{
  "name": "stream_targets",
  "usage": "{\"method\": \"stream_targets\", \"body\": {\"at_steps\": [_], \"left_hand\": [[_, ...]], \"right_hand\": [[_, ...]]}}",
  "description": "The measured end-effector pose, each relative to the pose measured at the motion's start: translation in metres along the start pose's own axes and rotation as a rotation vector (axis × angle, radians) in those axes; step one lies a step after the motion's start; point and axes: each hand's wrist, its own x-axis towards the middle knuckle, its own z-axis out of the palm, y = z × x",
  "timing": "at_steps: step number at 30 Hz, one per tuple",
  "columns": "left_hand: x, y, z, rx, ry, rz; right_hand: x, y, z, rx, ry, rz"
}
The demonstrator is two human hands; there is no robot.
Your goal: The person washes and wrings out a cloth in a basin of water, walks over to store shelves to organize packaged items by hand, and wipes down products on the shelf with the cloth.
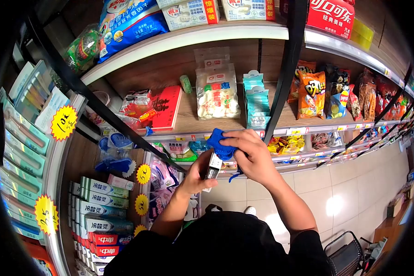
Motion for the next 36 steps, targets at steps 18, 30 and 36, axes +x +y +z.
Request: {"method": "stream_targets", "body": {"at_steps": [18,30,36], "left_hand": [[0.034,-0.01,0.025,-1.365,0.304,0.021],[0.027,-0.012,0.022,-1.147,0.374,-0.013],[0.032,-0.008,0.027,-1.115,0.463,0.117]], "right_hand": [[-0.029,-0.004,0.048,-0.262,0.343,0.011],[-0.037,-0.014,0.063,-0.348,0.274,-0.201],[-0.036,0.01,0.053,-0.329,0.35,-0.039]]}}
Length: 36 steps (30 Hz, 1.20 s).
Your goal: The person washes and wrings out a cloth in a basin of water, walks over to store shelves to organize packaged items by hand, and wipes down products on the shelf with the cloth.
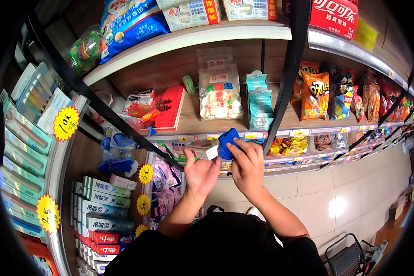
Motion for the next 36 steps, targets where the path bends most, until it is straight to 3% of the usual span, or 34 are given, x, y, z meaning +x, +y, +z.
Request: {"method": "stream_targets", "body": {"at_steps": [5,7,8,10,12,16,18,19,20,22,26,30,36], "left_hand": [[-0.002,0.001,0.0,0.009,0.027,-0.044],[-0.004,0.007,-0.012,0.061,-0.108,-0.265],[-0.008,0.002,0.001,0.093,0.034,-0.246],[-0.009,0.0,-0.006,-0.004,0.003,-0.235],[-0.006,-0.001,-0.011,0.091,0.106,-0.148],[-0.005,-0.005,-0.003,0.071,-0.033,0.072],[-0.002,0.006,-0.016,0.233,-0.012,0.066],[0.006,0.011,-0.026,0.348,0.07,0.17],[0.012,0.016,-0.032,0.461,0.154,0.274],[0.02,0.038,-0.038,0.831,0.119,0.309],[0.064,0.079,-0.024,2.077,-0.133,0.489],[0.096,0.072,-0.009,2.49,-0.355,0.39],[0.13,0.049,-0.03,2.458,-0.53,0.32]], "right_hand": [[-0.005,-0.014,-0.004,0.028,-0.031,-0.128],[-0.013,-0.023,-0.007,0.08,-0.078,-0.203],[-0.014,-0.025,-0.006,0.081,-0.077,-0.203],[-0.017,-0.024,-0.005,0.099,-0.072,-0.227],[-0.016,-0.01,-0.007,0.098,-0.063,-0.204],[-0.022,0.02,-0.008,0.106,-0.075,-0.104],[-0.026,0.042,-0.01,0.08,-0.169,0.106],[-0.031,0.052,-0.009,0.131,-0.158,0.205],[-0.038,0.063,-0.01,0.139,-0.165,0.205],[-0.051,0.082,-0.016,0.187,-0.19,0.309],[-0.077,0.105,-0.026,0.227,-0.32,0.381],[-0.092,0.109,-0.027,0.26,-0.384,0.393],[-0.098,0.1,-0.029,0.248,-0.374,0.376]]}}
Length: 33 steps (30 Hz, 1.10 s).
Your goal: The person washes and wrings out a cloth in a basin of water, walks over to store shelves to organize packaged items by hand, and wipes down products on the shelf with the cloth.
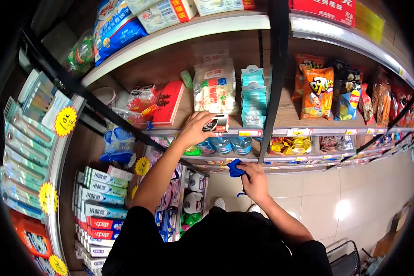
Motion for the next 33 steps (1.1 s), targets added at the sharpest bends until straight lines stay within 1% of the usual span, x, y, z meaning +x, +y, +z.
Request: {"method": "stream_targets", "body": {"at_steps": [4,6,10,11,12,13,14,15,16,18,19,20,22,23,24,26,27,28,29,30,32,33], "left_hand": [[0.003,-0.015,0.016,0.007,-0.015,0.098],[0.002,-0.017,0.017,-0.002,-0.031,0.108],[-0.002,-0.03,0.017,-0.007,-0.051,0.163],[-0.002,-0.028,0.011,-0.026,-0.095,0.185],[-0.005,-0.024,0.006,-0.035,-0.1,0.19],[-0.007,-0.018,0.0,-0.055,-0.103,0.236],[-0.008,-0.014,-0.006,-0.075,-0.103,0.285],[-0.01,-0.012,-0.01,-0.116,-0.149,0.307],[-0.011,-0.008,-0.015,-0.122,-0.151,0.309],[-0.011,0.003,-0.031,-0.071,-0.199,0.456],[-0.009,0.01,-0.043,0.103,-0.221,0.549],[-0.01,0.013,-0.045,0.102,-0.218,0.549],[-0.009,0.019,-0.043,0.274,-0.131,0.795],[-0.007,0.017,-0.038,0.388,-0.11,0.858],[-0.007,0.014,-0.036,0.39,-0.107,0.854],[-0.002,0.007,-0.033,0.29,-0.203,0.904],[-0.001,0.005,-0.03,0.36,-0.159,0.921],[0.001,0.002,-0.028,0.362,-0.159,0.92],[0.003,-0.001,-0.025,0.359,-0.224,0.974],[0.006,-0.004,-0.022,0.357,-0.289,1.027],[0.01,-0.012,-0.019,0.383,-0.266,1.07],[0.015,-0.017,-0.022,0.408,-0.245,1.08]], "right_hand": [[-0.006,-0.003,0.008,-0.032,0.02,0.043],[-0.008,-0.002,0.017,-0.042,0.054,0.062],[-0.009,-0.007,0.035,-0.044,0.073,0.123],[-0.009,-0.008,0.039,-0.045,0.082,0.136],[-0.009,-0.008,0.043,-0.048,0.089,0.148],[-0.01,-0.003,0.048,-0.055,0.092,0.155],[-0.008,0.002,0.052,0.076,0.095,0.223],[-0.008,0.006,0.053,0.208,0.097,0.289],[-0.008,0.01,0.052,0.204,0.098,0.295],[0.008,0.001,0.039,0.866,0.017,0.796],[0.018,-0.01,0.031,0.961,-0.01,0.803],[0.024,-0.007,0.029,0.999,-0.004,0.777],[0.04,-0.007,0.029,0.977,0.014,0.809],[0.046,-0.006,0.029,0.974,0.012,0.806],[0.051,-0.003,0.031,0.894,-0.078,0.721],[0.058,0.0,0.032,0.706,-0.28,0.569],[0.058,0.007,0.039,0.683,-0.342,0.558],[0.057,0.011,0.049,0.662,-0.402,0.549],[0.062,-0.001,0.058,0.723,-0.394,0.596],[0.067,-0.001,0.069,0.7,-0.376,0.658],[0.076,-0.017,0.079,0.794,-0.314,0.767],[0.079,-0.013,0.091,0.91,-0.265,0.79]]}}
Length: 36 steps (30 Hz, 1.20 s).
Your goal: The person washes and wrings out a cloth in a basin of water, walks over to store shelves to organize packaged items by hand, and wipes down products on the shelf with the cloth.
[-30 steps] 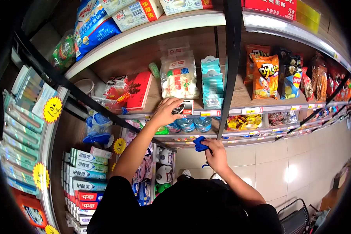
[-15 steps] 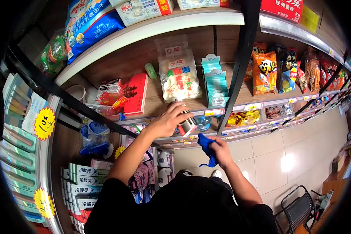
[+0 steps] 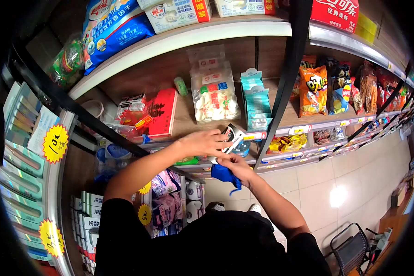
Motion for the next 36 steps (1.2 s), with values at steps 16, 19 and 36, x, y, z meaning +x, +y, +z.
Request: {"method": "stream_targets", "body": {"at_steps": [16,19,36], "left_hand": [[-0.037,0.022,0.06,-0.727,0.374,-1.34],[-0.045,0.012,0.075,-0.768,0.324,-1.319],[-0.046,0.014,0.053,-0.808,0.381,-1.34]], "right_hand": [[0.095,0.007,0.02,0.159,0.055,0.006],[0.094,0.005,0.016,0.034,0.163,0.028],[0.039,0.003,-0.021,-0.399,0.462,-0.485]]}}
